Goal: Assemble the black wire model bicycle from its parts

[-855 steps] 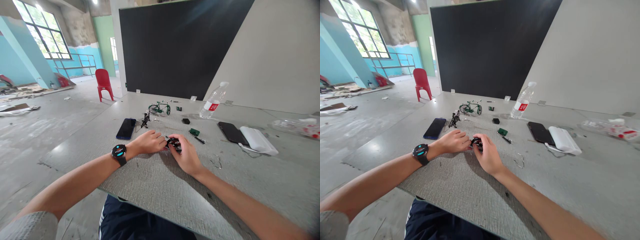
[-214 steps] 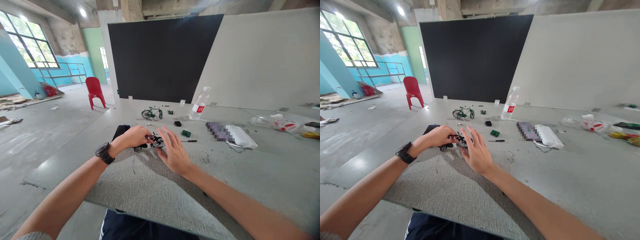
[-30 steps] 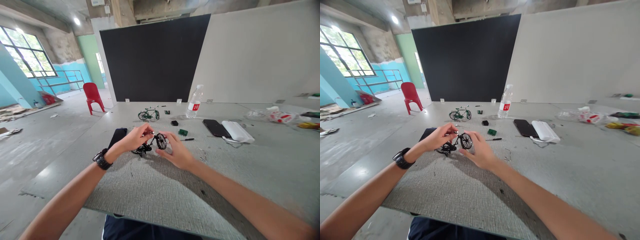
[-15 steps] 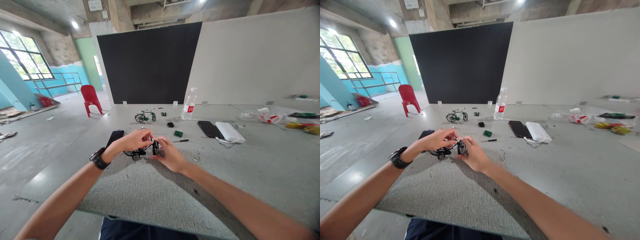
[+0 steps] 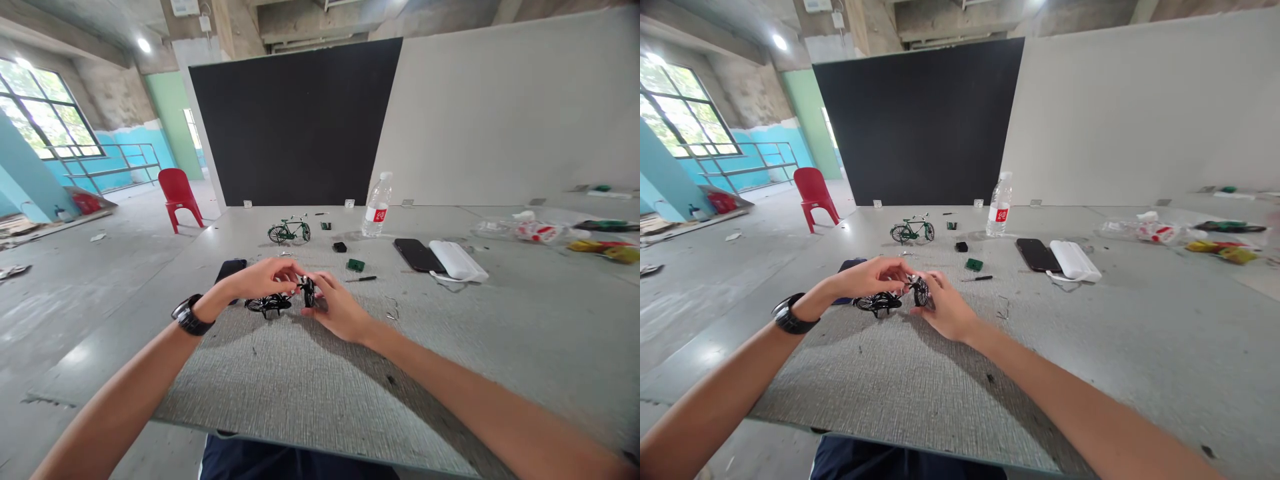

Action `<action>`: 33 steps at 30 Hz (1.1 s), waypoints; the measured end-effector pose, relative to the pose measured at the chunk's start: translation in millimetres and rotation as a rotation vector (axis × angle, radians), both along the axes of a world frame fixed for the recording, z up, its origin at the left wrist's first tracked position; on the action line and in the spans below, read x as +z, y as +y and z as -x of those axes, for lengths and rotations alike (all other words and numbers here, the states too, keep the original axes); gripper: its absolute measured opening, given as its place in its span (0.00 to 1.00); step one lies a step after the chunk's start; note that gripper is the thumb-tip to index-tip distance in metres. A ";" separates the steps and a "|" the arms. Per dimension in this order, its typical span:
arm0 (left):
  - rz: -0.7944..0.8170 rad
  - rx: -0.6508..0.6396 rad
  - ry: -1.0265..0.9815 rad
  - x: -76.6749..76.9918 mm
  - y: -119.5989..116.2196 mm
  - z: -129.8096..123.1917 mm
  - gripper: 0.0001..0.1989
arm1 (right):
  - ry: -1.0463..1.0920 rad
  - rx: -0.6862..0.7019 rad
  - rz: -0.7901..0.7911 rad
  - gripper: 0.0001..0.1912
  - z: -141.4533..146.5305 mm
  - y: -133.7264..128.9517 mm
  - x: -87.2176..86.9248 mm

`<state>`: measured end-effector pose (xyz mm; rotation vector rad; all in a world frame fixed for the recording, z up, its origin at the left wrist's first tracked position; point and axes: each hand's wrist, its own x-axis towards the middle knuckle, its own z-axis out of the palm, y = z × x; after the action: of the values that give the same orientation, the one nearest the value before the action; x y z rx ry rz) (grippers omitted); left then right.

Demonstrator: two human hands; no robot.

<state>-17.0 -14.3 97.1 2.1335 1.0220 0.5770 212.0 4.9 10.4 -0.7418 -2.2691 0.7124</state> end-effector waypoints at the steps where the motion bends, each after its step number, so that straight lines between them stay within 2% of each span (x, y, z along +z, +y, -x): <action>1: -0.013 0.000 0.010 0.4 -0.2 1.4 0.14 | -0.005 -0.001 0.005 0.35 -0.2 0.0 0.2; 5: -0.064 0.022 0.007 -5.1 2.7 7.0 0.14 | -0.033 -0.006 0.018 0.34 -0.8 1.4 -0.2; 11: -0.023 0.041 -0.079 -17.1 3.6 6.0 0.14 | -0.024 -0.010 0.001 0.35 0.4 3.8 -1.9; 22: 0.007 0.081 -0.141 -17.9 -0.6 -0.9 0.13 | -0.001 0.003 0.010 0.37 0.2 9.4 -8.1; 28: 0.009 0.093 -0.190 -20.7 0.1 -2.7 0.11 | -0.027 -0.085 -0.119 0.38 3.6 1.7 -3.5; 33: -0.006 0.083 -0.175 -23.5 0.3 -3.6 0.13 | 0.047 -0.081 -0.294 0.29 7.6 -8.2 7.5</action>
<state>-13.4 -14.0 73.6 2.0129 1.0153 0.7936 204.4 -3.3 18.0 -0.6629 -2.2221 0.3432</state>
